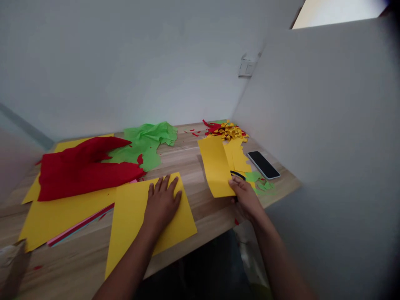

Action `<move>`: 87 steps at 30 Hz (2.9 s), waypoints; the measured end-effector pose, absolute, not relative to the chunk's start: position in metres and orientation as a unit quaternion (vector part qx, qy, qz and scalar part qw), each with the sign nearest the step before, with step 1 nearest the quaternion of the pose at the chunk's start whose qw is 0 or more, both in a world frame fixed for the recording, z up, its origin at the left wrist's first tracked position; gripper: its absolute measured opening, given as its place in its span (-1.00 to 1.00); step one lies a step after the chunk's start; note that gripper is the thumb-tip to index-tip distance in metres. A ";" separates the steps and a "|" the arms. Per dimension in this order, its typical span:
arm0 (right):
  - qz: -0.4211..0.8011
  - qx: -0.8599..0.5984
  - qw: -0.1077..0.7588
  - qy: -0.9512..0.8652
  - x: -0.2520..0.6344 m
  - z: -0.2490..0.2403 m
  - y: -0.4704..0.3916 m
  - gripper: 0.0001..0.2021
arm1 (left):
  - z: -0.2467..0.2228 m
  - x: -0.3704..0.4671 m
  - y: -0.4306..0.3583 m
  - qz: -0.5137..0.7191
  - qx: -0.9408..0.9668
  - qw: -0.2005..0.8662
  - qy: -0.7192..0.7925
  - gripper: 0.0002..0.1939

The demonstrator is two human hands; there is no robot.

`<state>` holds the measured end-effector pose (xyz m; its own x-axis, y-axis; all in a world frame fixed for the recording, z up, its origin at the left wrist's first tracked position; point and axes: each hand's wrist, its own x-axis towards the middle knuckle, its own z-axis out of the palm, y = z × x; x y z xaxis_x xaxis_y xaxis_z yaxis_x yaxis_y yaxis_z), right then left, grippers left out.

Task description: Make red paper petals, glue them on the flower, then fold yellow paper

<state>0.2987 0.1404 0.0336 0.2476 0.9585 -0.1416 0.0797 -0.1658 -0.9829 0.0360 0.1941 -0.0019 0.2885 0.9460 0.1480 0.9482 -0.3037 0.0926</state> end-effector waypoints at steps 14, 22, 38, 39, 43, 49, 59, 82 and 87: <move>0.181 -0.782 0.387 -0.455 0.369 0.041 0.202 -0.53 | 0.017 0.046 0.182 -0.150 -0.834 0.012 -0.530 -0.63; 0.105 -0.565 0.303 -0.760 0.283 0.040 0.118 -0.61 | 0.042 -0.002 0.107 -0.034 -0.813 -0.048 -0.579 -0.35; 0.292 -0.470 0.411 -0.725 0.206 0.083 0.031 -0.85 | 0.099 -0.078 0.026 -0.582 -0.585 -0.042 -0.563 -0.29; 0.337 -0.509 0.447 -0.653 0.211 0.087 0.039 -0.84 | 0.102 -0.077 0.033 -0.626 -0.545 -0.083 -0.551 -0.10; 0.482 -0.494 0.556 -0.463 0.220 0.070 0.066 -0.78 | 0.084 -0.051 0.051 -0.568 -0.448 -0.412 -0.554 -0.09; 0.568 -0.483 0.523 -0.412 0.228 0.034 0.078 -0.61 | 0.064 -0.017 0.053 -0.465 -0.439 -0.544 -0.543 -0.40; 0.318 -0.610 0.534 -0.492 0.240 0.035 0.112 -0.82 | 0.050 -0.021 0.072 -0.373 -0.479 -0.535 -0.587 -0.19; 0.262 -0.475 0.681 -0.491 0.229 0.071 0.106 -0.84 | 0.062 -0.033 0.129 -0.575 -0.542 -0.289 -0.540 -0.59; 0.034 -0.305 0.483 -0.820 0.236 0.071 0.071 -0.71 | 0.081 -0.054 0.124 -0.623 -0.573 -0.036 -0.531 -0.51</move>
<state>0.2358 0.0711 0.0709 -0.3477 0.5325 0.7717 0.4669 0.8121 -0.3500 -0.0542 0.1243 0.0805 -0.3409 0.6534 0.6759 0.5642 -0.4329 0.7030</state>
